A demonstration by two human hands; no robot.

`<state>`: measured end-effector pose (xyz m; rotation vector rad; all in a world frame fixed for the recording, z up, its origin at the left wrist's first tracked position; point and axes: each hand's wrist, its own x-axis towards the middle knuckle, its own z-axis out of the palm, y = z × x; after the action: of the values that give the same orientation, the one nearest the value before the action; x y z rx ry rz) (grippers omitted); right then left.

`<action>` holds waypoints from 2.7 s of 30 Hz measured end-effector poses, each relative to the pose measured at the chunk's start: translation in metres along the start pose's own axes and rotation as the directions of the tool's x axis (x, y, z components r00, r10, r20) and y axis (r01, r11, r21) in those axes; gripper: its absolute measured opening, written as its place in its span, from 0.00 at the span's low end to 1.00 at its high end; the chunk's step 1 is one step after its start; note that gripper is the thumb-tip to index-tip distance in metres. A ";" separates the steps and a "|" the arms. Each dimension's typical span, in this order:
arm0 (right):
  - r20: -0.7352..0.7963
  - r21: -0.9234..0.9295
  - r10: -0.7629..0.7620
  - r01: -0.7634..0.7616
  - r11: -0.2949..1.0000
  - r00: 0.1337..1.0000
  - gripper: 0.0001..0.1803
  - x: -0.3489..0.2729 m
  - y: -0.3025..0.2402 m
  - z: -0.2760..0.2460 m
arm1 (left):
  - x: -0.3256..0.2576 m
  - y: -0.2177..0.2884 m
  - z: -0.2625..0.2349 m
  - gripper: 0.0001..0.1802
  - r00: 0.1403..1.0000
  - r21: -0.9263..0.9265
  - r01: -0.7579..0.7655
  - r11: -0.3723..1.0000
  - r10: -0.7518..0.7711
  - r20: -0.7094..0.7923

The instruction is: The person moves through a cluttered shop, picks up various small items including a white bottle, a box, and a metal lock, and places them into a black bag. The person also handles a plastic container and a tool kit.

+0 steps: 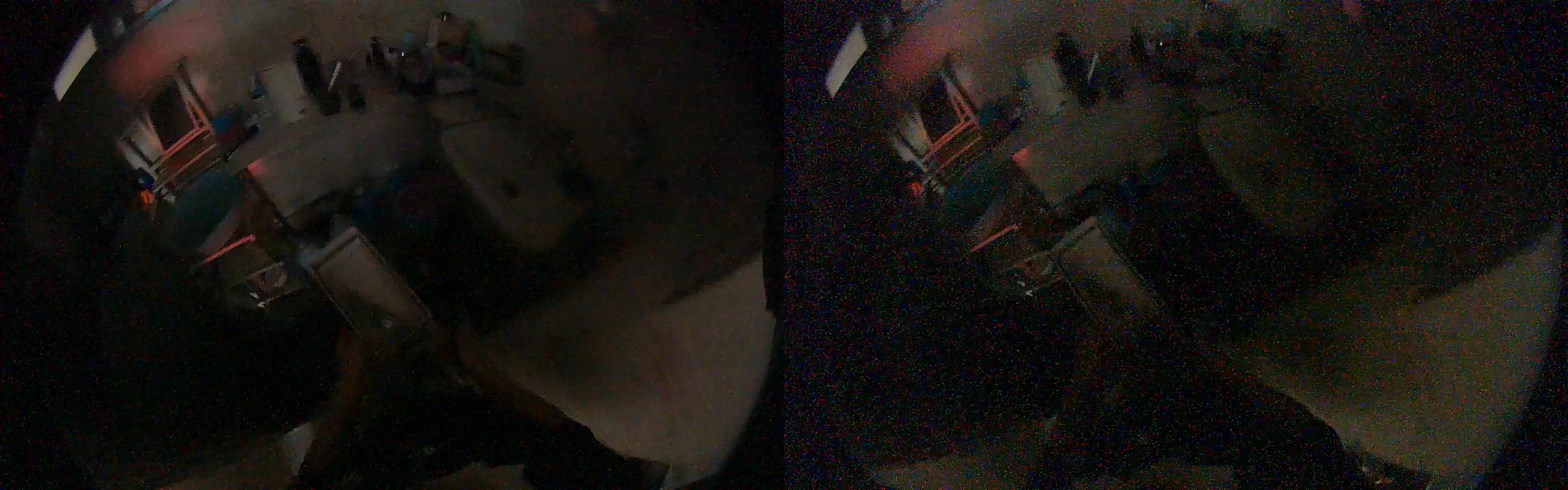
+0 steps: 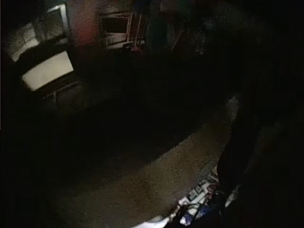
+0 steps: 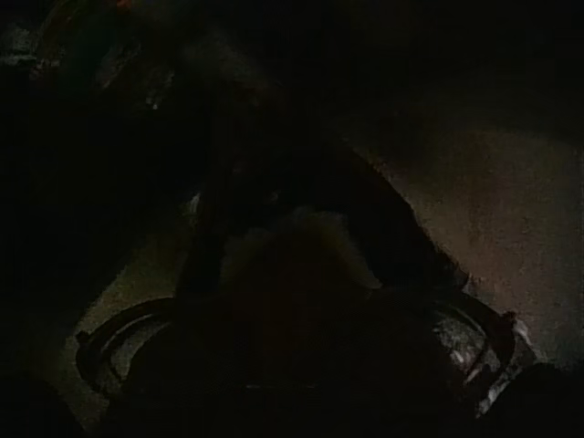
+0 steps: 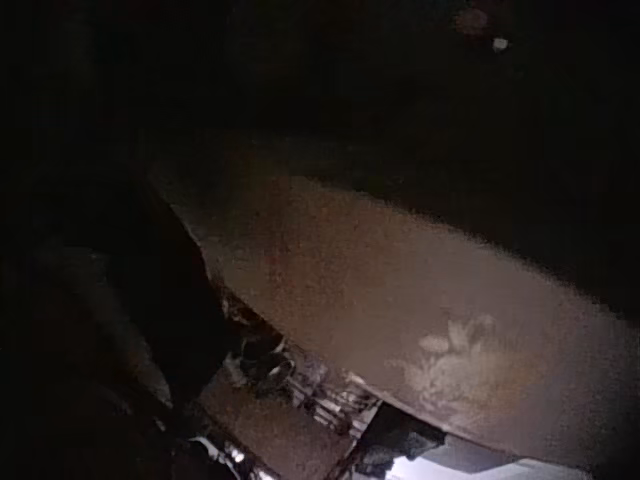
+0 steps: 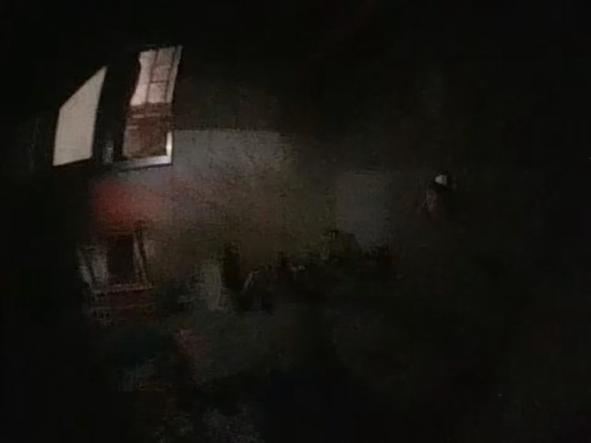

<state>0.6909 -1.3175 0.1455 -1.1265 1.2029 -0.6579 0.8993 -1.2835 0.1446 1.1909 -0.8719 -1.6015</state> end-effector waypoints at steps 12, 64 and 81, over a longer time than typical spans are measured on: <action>-0.332 0.040 -0.070 0.088 0.995 0.941 0.25 -0.017 -0.075 0.185 | -0.005 0.121 -0.182 0.38 0.983 0.140 0.002 0.990 -0.028 0.183; 0.921 -0.330 0.246 0.271 0.904 0.302 0.36 -1.089 0.093 1.300 | -1.681 -0.099 -0.581 0.45 0.304 -0.157 -0.412 0.898 -0.027 -0.952; 0.408 0.841 0.211 0.456 0.291 -0.888 0.35 -1.618 0.346 1.449 | -2.034 -0.359 -0.361 0.33 -0.624 0.258 -0.778 0.573 -0.652 -0.431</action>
<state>1.5532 0.6915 0.3882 -1.9539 -1.8184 0.3264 1.3582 0.7545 0.3320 0.8298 1.1415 0.6288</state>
